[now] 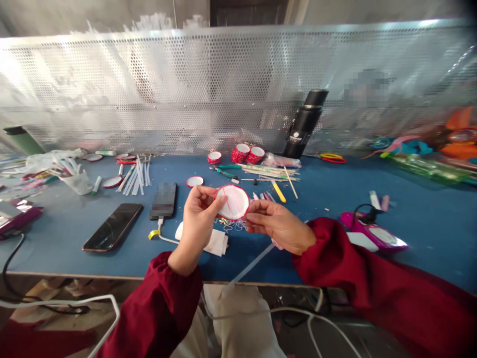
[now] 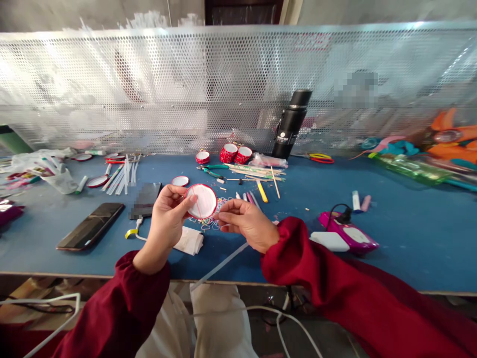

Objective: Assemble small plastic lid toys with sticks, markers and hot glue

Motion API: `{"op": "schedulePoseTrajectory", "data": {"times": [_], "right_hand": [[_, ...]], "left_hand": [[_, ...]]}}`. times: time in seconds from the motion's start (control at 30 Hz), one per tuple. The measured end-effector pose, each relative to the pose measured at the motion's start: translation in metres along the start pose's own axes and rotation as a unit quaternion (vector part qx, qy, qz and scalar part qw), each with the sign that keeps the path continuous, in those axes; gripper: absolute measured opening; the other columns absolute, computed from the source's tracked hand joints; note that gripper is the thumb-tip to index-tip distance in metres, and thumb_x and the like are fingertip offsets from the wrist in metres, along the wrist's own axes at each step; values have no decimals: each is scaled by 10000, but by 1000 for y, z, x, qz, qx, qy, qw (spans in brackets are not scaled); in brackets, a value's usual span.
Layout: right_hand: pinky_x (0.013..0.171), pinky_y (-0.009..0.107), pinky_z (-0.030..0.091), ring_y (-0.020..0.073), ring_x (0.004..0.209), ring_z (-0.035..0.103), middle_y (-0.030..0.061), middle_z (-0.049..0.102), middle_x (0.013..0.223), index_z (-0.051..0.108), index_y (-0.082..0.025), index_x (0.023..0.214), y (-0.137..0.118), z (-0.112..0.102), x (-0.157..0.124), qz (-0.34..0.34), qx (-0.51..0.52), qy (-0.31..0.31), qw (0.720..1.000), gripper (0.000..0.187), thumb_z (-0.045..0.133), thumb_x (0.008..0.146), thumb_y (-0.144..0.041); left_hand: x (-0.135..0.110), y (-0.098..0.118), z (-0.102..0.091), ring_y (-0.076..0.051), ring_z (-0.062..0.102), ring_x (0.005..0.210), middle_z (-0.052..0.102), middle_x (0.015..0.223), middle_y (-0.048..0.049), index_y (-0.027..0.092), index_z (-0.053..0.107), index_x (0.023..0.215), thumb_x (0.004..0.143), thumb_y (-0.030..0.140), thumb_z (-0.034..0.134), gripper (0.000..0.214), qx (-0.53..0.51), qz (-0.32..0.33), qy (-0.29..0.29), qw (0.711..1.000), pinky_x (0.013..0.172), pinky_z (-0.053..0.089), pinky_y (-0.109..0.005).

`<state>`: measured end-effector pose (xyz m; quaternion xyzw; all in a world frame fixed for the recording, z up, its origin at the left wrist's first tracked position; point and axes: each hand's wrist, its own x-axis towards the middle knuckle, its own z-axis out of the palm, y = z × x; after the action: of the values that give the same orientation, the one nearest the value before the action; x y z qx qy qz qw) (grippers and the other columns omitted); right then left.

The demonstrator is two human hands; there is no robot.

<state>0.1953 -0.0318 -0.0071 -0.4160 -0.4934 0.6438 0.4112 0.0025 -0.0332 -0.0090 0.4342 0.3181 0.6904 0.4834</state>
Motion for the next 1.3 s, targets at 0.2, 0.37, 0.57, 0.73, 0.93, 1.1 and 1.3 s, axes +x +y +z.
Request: {"op": "schedulePoseTrajectory", "data": {"times": [0.2,0.37,0.57,0.73,0.93,1.1,1.3], "right_hand": [[691,312,577,146,711,652,34,725,844,668,-206,868,-37,-9,-7,-128,-156,35,979,395,817,744,-550],[681,305,525,164,715,642,30,720,803,704,-210,851,-65,-27,-2,-242,-347,63,904,296,741,828,-503],[781,342,476,201,816,661,23,748,840,776,-234,845,-51,-43,28,-245,-620,-27,745,94,683,864,-235],[867,364,465,210,894,642,29,754,911,791,-249,897,-33,-42,62,-274,-697,-60,660,164,682,841,-140],[890,374,467,216,930,622,39,739,919,793,-253,837,-22,-39,85,-281,-721,-93,627,189,684,815,-99],[876,374,474,222,912,635,35,741,887,766,-236,775,-28,-40,84,-274,-698,-76,657,117,687,804,-153],[707,305,473,188,754,675,33,753,818,744,-197,836,-48,-40,65,-172,-590,-26,789,121,643,847,-263]], "left_hand": [[3,-4,-8,-62,545,619,606,776,42,195,577,885,743,327,835,323,70,30,15,997,571,461,-173],[7,0,-11,-73,575,662,619,802,32,192,594,931,692,313,861,378,39,22,77,996,600,481,-181],[6,-1,-11,-91,593,670,634,882,8,203,584,1007,727,374,818,403,57,-7,71,996,547,489,-186],[6,-4,-13,-91,587,635,599,872,28,233,518,1070,749,351,782,432,99,-6,61,993,522,500,-189],[5,-7,-14,-91,555,601,548,812,45,237,504,958,781,316,730,298,132,-14,33,991,494,477,-181],[5,-10,-18,-116,512,662,563,796,-9,193,631,766,848,202,590,92,216,44,24,975,569,447,-199],[4,-9,-18,-208,582,936,609,967,-71,223,791,906,878,146,558,247,360,119,15,925,873,491,-336]]}}
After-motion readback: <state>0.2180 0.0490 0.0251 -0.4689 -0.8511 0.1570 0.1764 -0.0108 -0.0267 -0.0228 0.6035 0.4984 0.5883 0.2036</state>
